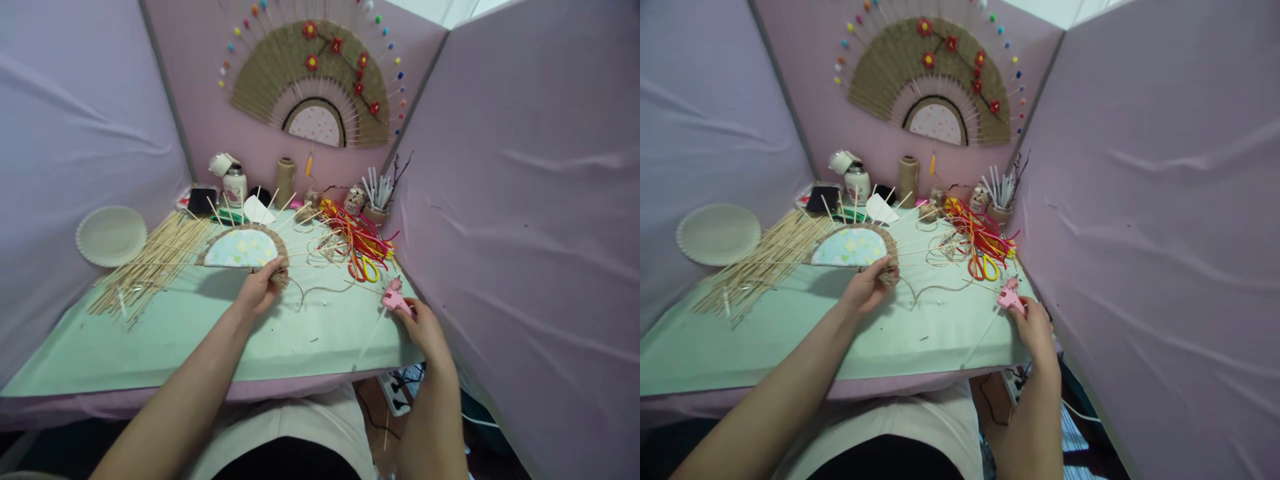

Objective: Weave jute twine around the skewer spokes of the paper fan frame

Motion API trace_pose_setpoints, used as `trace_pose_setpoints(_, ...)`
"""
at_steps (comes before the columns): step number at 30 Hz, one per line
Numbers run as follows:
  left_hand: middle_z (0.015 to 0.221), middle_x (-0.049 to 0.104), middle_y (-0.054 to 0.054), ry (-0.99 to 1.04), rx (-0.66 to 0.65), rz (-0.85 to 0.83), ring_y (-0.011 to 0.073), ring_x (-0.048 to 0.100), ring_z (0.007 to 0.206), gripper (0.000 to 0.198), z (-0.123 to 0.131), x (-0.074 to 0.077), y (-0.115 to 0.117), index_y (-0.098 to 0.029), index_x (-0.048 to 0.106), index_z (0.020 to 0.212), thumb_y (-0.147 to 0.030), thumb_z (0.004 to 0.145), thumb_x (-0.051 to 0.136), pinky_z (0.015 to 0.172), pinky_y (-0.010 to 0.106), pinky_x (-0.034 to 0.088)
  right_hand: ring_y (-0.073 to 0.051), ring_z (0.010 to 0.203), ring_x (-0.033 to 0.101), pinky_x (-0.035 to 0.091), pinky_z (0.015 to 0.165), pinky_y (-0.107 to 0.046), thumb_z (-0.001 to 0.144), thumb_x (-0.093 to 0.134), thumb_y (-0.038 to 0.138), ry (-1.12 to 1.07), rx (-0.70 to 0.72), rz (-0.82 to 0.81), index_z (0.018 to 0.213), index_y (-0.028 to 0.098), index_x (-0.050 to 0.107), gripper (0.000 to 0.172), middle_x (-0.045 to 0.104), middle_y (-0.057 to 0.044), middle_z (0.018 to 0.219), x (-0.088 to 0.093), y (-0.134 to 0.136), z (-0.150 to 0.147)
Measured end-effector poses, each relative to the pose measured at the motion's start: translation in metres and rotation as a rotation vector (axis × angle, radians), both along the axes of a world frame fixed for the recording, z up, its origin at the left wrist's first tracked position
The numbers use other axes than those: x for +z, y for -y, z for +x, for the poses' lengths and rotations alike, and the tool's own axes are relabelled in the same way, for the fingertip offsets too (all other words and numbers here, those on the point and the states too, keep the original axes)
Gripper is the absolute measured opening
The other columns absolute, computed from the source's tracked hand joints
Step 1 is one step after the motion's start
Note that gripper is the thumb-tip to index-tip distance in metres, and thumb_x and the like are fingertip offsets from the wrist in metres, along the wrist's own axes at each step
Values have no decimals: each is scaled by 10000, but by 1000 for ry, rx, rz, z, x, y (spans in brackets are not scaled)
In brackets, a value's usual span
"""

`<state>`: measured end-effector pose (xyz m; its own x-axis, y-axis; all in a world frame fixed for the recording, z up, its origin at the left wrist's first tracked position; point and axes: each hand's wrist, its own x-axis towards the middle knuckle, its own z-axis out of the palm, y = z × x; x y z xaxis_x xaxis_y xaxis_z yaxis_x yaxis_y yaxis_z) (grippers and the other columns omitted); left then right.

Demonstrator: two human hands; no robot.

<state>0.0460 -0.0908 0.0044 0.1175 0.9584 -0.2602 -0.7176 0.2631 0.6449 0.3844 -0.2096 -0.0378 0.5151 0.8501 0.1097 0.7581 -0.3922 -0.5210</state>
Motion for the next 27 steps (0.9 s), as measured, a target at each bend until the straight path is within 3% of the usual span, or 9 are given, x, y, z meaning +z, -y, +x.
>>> trace_pose_setpoints(5,601,658,-24,20,5,38,64,575,525,267,1,3,3,-121,673,696,-156,527,877,524,174,491,-248,931,607,490,812,-368,756,630,574,-446,75,402,1103,181,646,524,683,-104,1043,32,11,-20)
trace_pose_setpoints(10,645,684,-27,26,1,71,64,584,553,331,1,-1,4,-143,696,713,-180,467,913,544,174,480,-125,635,503,474,610,-277,744,672,590,-980,129,647,886,201,640,415,546,7,734,54,9,-87)
trace_pose_setpoints(14,682,698,-13,-12,3,115,74,603,595,330,1,-5,5,-147,704,718,-229,480,917,594,186,489,-83,536,346,338,491,-227,763,701,511,-1196,259,628,726,182,586,351,409,43,621,47,3,-143)
trace_pose_setpoints(18,648,673,-21,-40,26,128,70,572,570,343,1,-5,5,-153,695,675,-283,458,926,579,192,467,-89,557,352,298,491,-228,772,697,485,-1320,315,573,879,174,642,333,423,34,656,31,2,-177)
trace_pose_setpoints(23,610,638,-30,-55,41,174,68,553,577,354,2,-3,6,-153,664,608,-335,455,926,612,205,451,-96,565,355,267,484,-232,783,670,489,-1363,397,542,1021,169,639,400,435,30,677,17,4,-186)
trace_pose_setpoints(27,575,607,-37,-106,31,183,68,529,560,376,2,-2,7,-151,664,608,-369,446,924,601,212,430,-90,547,361,287,485,-239,820,650,474,-1230,386,522,1039,180,620,367,440,36,688,10,3,-183)
